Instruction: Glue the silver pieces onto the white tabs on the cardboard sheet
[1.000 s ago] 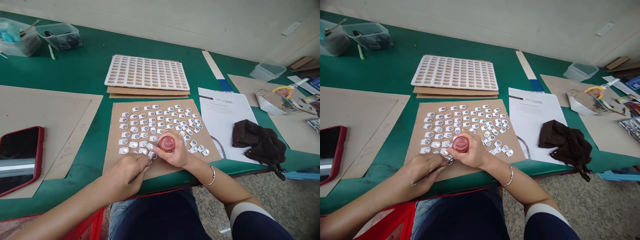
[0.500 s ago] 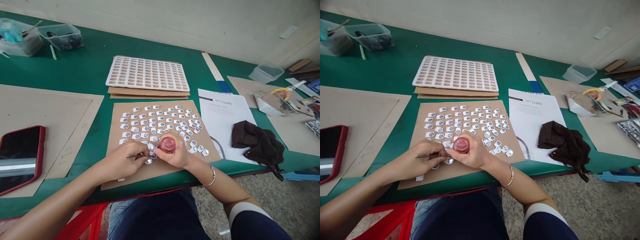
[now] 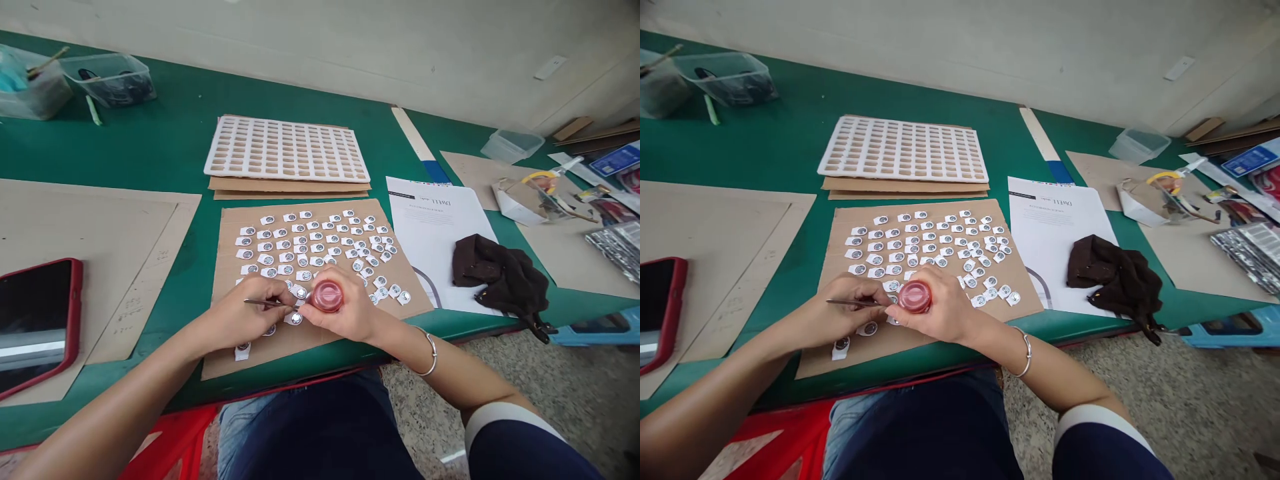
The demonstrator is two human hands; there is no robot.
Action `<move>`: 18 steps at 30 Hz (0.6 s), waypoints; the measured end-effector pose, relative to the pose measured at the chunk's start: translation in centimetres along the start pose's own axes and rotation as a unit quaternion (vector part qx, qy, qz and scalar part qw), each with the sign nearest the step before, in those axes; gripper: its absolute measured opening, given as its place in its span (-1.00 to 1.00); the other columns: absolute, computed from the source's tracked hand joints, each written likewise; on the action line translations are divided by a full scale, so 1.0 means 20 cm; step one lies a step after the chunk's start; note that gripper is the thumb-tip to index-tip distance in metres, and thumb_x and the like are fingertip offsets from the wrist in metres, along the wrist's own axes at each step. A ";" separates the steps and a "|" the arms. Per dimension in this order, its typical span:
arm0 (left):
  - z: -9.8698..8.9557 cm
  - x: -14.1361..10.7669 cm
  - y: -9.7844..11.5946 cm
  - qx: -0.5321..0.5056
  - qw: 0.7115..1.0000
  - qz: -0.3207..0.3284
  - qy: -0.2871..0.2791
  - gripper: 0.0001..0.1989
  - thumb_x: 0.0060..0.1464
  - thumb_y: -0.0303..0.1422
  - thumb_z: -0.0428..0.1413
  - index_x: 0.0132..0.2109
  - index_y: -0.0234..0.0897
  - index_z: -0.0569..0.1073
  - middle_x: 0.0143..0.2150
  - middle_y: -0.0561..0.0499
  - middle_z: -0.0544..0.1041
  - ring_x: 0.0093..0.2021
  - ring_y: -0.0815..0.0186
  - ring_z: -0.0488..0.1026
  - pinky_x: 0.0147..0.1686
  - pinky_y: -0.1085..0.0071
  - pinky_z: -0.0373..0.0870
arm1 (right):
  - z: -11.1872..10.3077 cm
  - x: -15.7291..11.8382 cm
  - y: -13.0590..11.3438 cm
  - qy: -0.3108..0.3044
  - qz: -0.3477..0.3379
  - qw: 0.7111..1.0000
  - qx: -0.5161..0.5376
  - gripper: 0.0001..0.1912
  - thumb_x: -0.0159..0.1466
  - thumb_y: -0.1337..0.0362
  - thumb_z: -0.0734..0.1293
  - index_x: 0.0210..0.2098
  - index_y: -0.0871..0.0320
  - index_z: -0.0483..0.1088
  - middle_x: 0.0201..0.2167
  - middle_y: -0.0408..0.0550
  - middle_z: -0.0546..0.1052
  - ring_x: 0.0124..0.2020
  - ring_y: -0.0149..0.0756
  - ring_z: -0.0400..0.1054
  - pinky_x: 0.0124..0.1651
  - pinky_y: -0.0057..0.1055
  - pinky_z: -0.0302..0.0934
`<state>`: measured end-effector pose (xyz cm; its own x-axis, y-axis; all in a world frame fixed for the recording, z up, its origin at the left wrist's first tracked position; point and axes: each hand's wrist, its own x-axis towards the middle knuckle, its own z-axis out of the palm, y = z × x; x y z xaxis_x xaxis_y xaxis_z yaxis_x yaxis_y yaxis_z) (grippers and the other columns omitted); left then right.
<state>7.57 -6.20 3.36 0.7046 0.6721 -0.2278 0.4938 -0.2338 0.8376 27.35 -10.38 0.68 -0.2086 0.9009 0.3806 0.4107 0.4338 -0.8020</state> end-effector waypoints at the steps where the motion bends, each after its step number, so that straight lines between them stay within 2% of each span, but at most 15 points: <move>1: 0.00 0.00 -0.01 -0.003 1.000 0.000 0.004 -0.84 0.04 -0.43 0.00 -0.40 -0.31 0.47 -0.53 0.08 0.46 -0.52 0.42 0.34 -0.52 0.53 0.21 | 0.00 -0.02 0.00 0.024 0.004 1.000 0.002 -0.73 0.03 0.15 0.42 -0.35 0.09 0.31 -0.44 -0.12 0.41 -0.40 -0.31 0.31 -0.32 -0.32 0.26; 4: 0.00 -0.01 -0.03 -0.011 1.000 -0.004 0.012 -0.84 0.04 -0.39 0.02 -0.40 -0.32 0.47 -0.51 0.07 0.48 -0.51 0.42 0.35 -0.52 0.54 0.22 | 0.01 -0.10 0.03 0.122 0.017 0.992 0.032 -0.77 0.06 0.20 0.39 -0.32 0.10 0.31 -0.43 -0.11 0.39 -0.40 -0.30 0.33 -0.33 -0.30 0.29; 7: 0.01 -0.01 -0.06 -0.017 1.000 -0.021 0.009 -0.82 0.05 -0.34 0.03 -0.36 -0.32 0.48 -0.48 0.04 0.50 -0.48 0.39 0.37 -0.51 0.52 0.25 | 0.02 -0.16 0.06 0.178 0.041 0.981 0.062 -0.79 0.08 0.21 0.36 -0.30 0.10 0.31 -0.40 -0.08 0.38 -0.39 -0.26 0.35 -0.32 -0.25 0.31; 11: 0.01 0.00 -0.06 -0.008 0.999 -0.030 0.008 -0.82 0.06 -0.33 0.04 -0.34 -0.32 0.48 -0.47 0.04 0.50 -0.45 0.37 0.39 -0.47 0.49 0.28 | 0.04 -0.20 0.09 0.168 0.051 0.981 0.080 -0.78 0.06 0.24 0.37 -0.30 0.10 0.32 -0.39 -0.07 0.38 -0.39 -0.25 0.35 -0.32 -0.23 0.31; 18: 0.01 0.00 -0.04 0.002 1.000 -0.026 0.007 -0.84 0.06 -0.35 0.05 -0.35 -0.31 0.49 -0.44 0.04 0.51 -0.43 0.37 0.39 -0.43 0.48 0.28 | 0.05 -0.18 0.08 0.150 0.063 0.984 0.077 -0.78 0.05 0.27 0.38 -0.30 0.11 0.33 -0.38 -0.07 0.39 -0.40 -0.25 0.36 -0.33 -0.25 0.31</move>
<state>7.22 -6.14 2.56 0.6709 0.6930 -0.2638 0.5316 -0.2015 0.8227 27.92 -12.87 -2.45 0.1172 0.9201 0.3738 0.2726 0.3321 -0.9030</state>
